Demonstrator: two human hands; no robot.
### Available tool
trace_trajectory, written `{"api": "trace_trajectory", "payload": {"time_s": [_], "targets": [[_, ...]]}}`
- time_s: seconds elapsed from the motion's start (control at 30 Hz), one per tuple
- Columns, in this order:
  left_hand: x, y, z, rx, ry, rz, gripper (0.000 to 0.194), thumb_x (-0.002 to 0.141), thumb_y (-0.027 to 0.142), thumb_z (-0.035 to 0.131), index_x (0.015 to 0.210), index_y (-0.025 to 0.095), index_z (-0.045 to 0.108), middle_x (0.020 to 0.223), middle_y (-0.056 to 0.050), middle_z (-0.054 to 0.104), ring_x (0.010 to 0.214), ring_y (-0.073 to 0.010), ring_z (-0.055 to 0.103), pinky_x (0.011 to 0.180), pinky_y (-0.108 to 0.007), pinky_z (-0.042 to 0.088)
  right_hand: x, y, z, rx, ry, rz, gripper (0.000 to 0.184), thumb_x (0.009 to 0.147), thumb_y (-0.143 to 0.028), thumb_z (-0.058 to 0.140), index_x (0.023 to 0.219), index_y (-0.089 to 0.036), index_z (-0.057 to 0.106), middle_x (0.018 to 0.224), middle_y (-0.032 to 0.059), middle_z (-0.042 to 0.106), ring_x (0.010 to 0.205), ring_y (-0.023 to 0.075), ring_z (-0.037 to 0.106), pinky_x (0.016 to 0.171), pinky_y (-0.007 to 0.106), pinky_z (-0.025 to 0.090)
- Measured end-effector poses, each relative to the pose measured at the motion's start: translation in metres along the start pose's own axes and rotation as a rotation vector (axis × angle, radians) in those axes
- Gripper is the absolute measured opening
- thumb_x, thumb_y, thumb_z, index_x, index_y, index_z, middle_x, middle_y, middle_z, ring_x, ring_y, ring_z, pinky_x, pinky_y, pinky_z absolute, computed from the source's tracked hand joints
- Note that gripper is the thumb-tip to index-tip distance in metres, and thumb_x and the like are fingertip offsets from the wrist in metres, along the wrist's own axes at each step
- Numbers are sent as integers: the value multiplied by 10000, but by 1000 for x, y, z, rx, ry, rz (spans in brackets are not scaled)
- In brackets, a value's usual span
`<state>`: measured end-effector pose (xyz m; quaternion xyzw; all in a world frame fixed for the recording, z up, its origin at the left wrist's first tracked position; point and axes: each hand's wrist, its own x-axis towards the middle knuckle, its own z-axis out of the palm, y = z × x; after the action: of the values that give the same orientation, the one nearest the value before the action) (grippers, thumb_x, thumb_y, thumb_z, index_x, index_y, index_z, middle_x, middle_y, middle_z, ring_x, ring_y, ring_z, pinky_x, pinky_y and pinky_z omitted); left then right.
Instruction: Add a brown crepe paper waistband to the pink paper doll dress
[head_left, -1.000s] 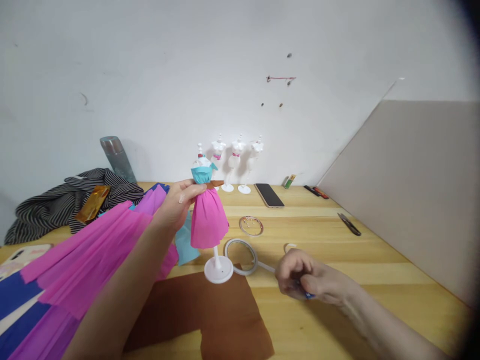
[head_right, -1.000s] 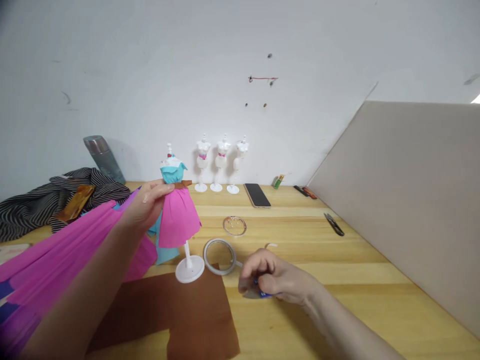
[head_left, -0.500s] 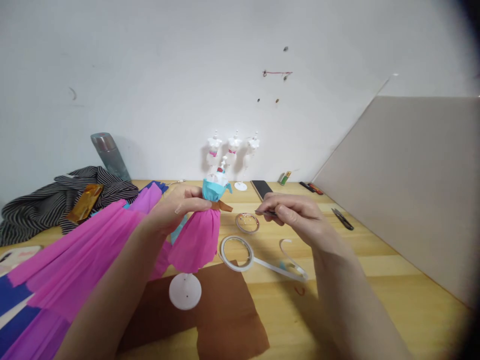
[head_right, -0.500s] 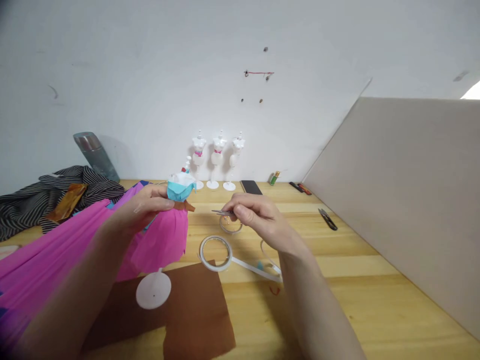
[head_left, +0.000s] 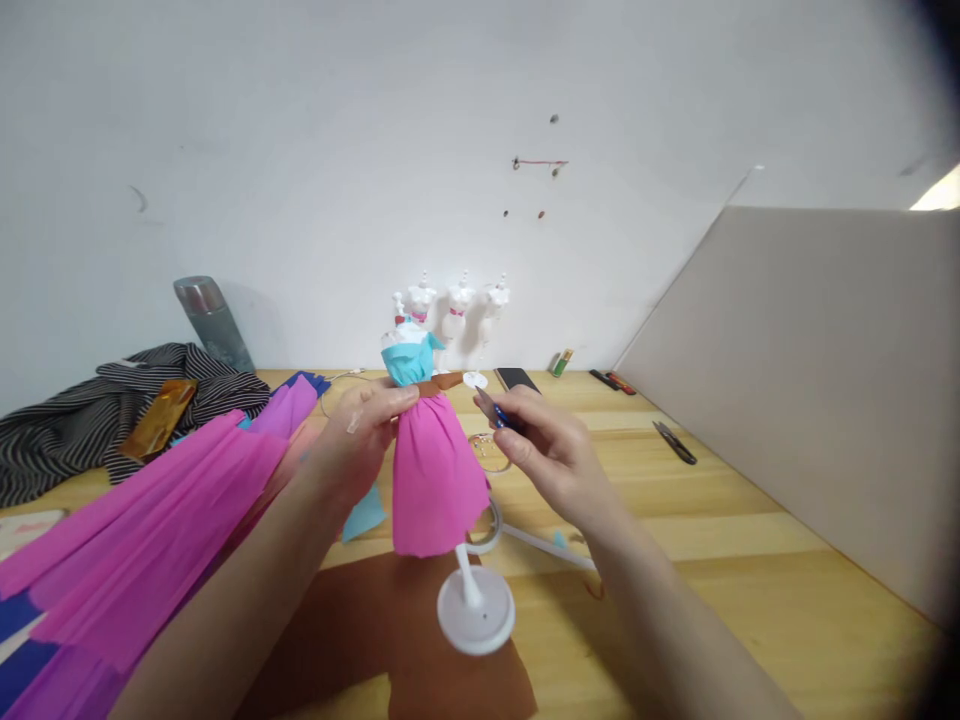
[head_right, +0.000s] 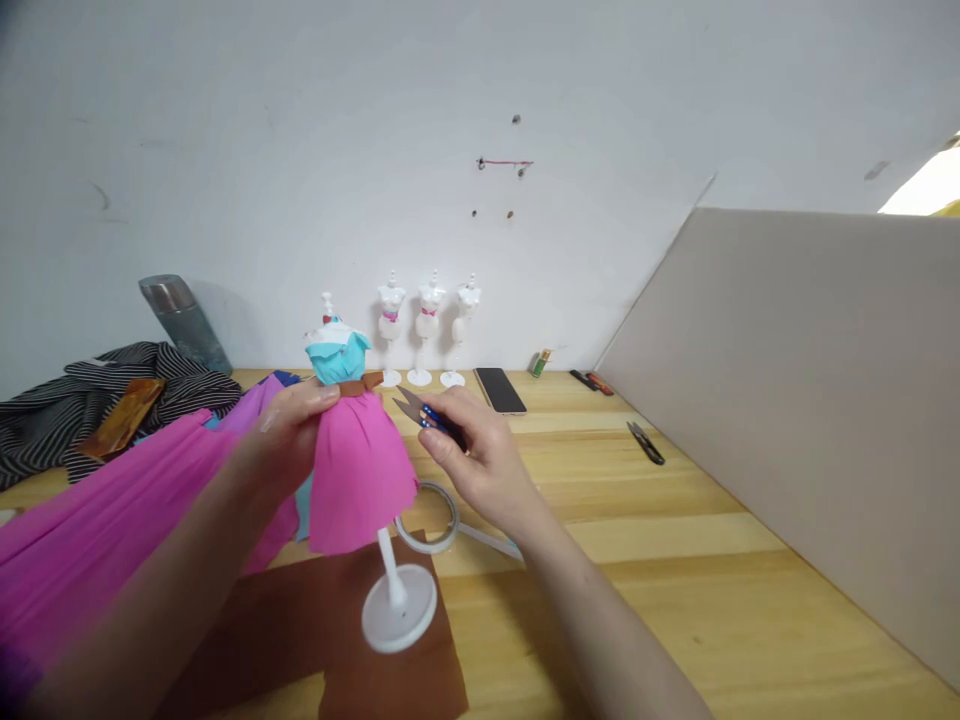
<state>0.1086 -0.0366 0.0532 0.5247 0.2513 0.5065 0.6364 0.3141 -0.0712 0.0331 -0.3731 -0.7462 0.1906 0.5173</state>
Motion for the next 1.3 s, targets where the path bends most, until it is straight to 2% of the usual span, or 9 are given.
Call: {"api": "trace_trajectory", "payload": {"time_s": [0.13,0.27,0.4,0.57,0.77,0.93,1.13,1.3], "targets": [[-3,1,6,129,40,64,112,739,276,655,731,183,716,737,-38,700,779,-222,635,798,-339,488,-1,-5,3,87,42,138,238,867,-353,600,1007,-192,704,757,21,568,710,157,503,610,290,395],[-8,3,9,200,95,86,163,757,285,649,836,177,742,866,-52,735,928,-255,637,874,-351,467,-3,-13,1,129,0,192,250,857,-380,620,979,-188,724,726,14,548,685,150,486,595,286,392],[-10,-1,11,129,128,168,222,731,286,702,926,189,745,954,-42,742,993,-259,629,900,-357,464,-4,-18,5,103,22,138,244,885,-367,595,1022,-202,713,747,23,556,715,160,490,621,295,398],[-12,-10,14,98,115,244,215,727,269,720,932,207,747,987,-35,746,1029,-258,636,944,-372,460,-6,-20,6,5,27,81,271,928,-331,544,1146,-248,681,762,25,539,763,175,498,672,315,411],[-11,-18,16,86,115,234,240,703,274,737,934,212,742,1023,-48,748,1045,-270,644,941,-378,474,-8,-19,3,-47,38,43,310,936,-307,531,1218,-245,644,818,40,547,800,184,515,720,340,433],[-9,-23,17,36,68,213,236,720,271,722,945,200,736,1000,-61,747,947,-257,670,869,-369,497,-7,-19,4,-106,67,7,299,921,-273,549,1197,-228,655,799,37,548,784,183,513,682,323,416],[-9,-25,17,27,55,211,232,716,261,713,939,203,734,990,-55,749,965,-268,661,818,-356,506,-8,-18,5,-139,80,-12,305,920,-255,551,1205,-231,656,788,35,532,739,169,493,625,300,395],[-10,-24,19,2,24,195,229,723,274,715,940,204,736,987,-54,752,940,-263,669,848,-371,503,-9,-19,6,-119,99,-33,292,917,-235,553,1186,-226,666,779,28,523,729,163,493,625,295,395]]}}
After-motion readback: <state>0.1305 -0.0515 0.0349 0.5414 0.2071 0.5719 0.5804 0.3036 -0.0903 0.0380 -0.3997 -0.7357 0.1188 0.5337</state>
